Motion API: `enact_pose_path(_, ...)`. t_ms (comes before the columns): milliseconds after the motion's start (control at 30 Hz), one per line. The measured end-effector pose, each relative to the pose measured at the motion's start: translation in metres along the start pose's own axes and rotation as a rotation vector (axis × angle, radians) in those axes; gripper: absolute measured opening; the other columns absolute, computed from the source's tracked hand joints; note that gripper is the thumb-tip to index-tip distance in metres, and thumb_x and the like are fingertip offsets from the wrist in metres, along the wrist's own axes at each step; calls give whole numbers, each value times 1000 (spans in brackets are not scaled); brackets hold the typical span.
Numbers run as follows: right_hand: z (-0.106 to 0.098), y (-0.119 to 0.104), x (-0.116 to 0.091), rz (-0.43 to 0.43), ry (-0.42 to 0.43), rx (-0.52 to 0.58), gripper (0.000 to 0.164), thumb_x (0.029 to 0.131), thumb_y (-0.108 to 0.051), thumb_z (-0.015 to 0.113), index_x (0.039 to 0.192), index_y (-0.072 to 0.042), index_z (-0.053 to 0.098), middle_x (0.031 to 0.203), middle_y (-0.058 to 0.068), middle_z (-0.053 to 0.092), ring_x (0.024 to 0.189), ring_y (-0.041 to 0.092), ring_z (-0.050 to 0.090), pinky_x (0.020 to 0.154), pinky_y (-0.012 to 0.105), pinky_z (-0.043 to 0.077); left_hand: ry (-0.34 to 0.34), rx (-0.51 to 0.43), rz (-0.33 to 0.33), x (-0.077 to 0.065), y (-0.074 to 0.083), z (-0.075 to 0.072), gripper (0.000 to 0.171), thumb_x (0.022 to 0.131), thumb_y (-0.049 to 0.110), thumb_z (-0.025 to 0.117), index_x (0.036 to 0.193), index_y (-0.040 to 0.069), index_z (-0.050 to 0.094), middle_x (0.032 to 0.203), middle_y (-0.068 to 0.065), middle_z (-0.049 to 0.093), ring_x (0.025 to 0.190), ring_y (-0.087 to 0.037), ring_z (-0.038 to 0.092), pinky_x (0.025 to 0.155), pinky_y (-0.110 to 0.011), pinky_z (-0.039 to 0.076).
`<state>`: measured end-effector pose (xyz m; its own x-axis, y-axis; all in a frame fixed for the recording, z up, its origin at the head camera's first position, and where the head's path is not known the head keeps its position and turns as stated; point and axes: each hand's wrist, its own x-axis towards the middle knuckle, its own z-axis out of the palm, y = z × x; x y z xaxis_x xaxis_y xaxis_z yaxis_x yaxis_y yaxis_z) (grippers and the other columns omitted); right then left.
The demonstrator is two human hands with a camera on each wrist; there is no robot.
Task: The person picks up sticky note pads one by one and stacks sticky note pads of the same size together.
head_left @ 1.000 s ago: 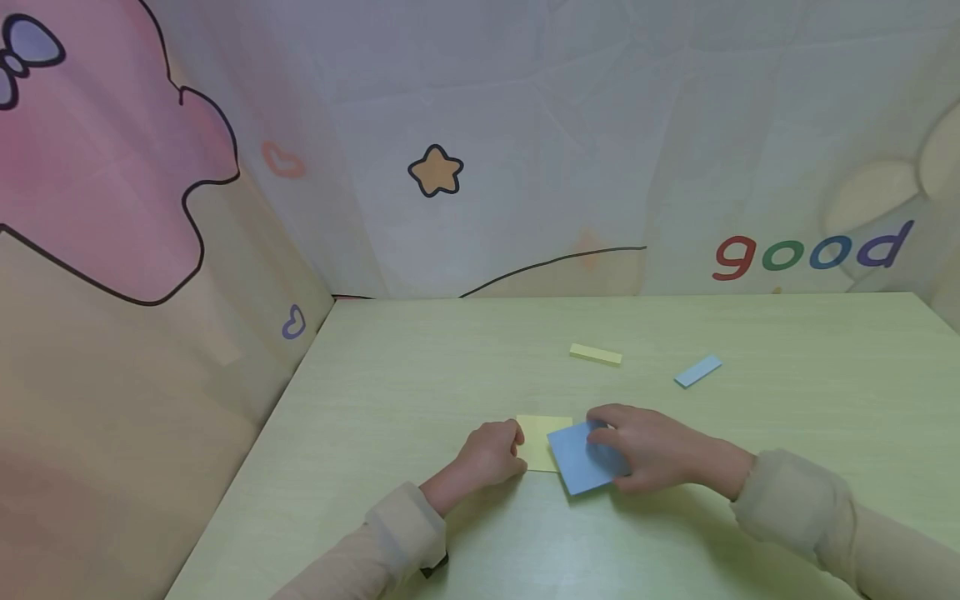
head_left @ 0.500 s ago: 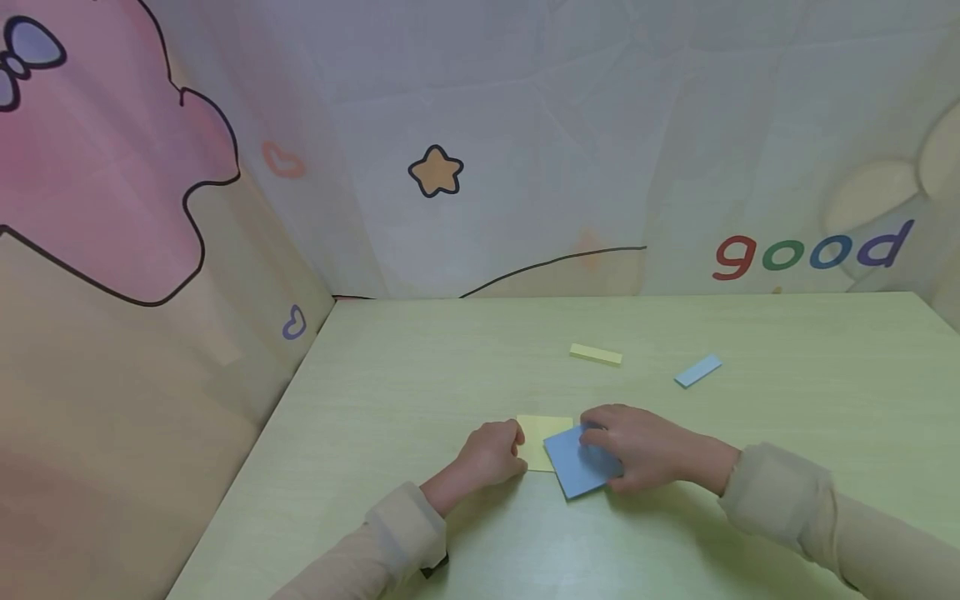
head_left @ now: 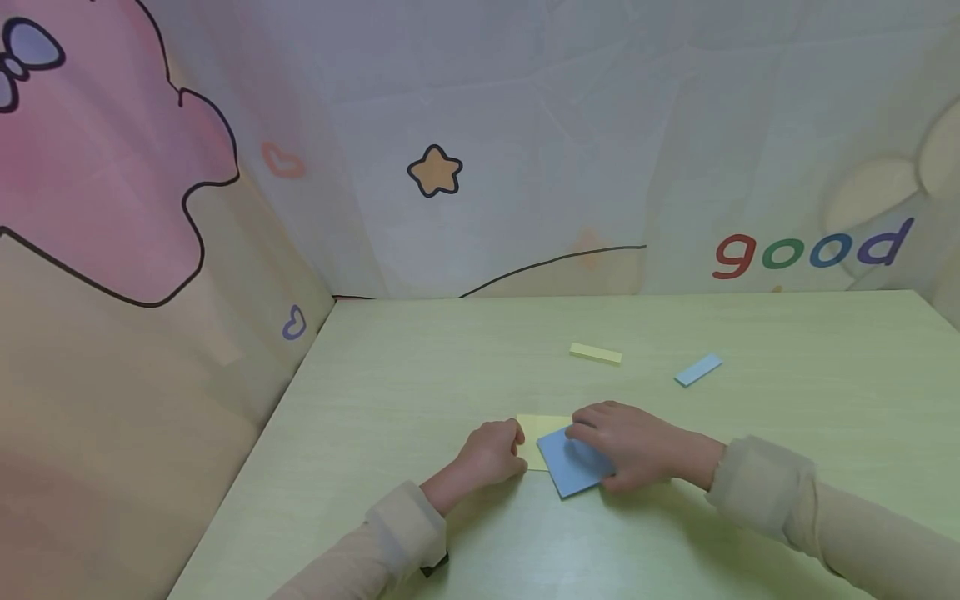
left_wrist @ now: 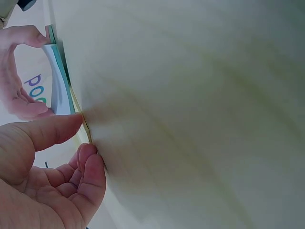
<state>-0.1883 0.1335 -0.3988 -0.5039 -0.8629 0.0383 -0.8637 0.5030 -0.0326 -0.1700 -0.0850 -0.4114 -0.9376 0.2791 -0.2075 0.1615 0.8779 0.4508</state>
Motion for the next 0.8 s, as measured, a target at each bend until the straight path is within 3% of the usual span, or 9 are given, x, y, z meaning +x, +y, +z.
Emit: enact_pose_path(800, 9, 0, 15, -120, 24, -117, 60, 61, -28, 68, 115, -13, 47, 107, 1, 50, 100, 19, 50, 88, 37, 41, -16, -13, -21, 1, 0, 1, 22, 73, 11, 67, 90, 7, 54, 69, 1, 47, 61, -12, 43, 54, -21, 34)
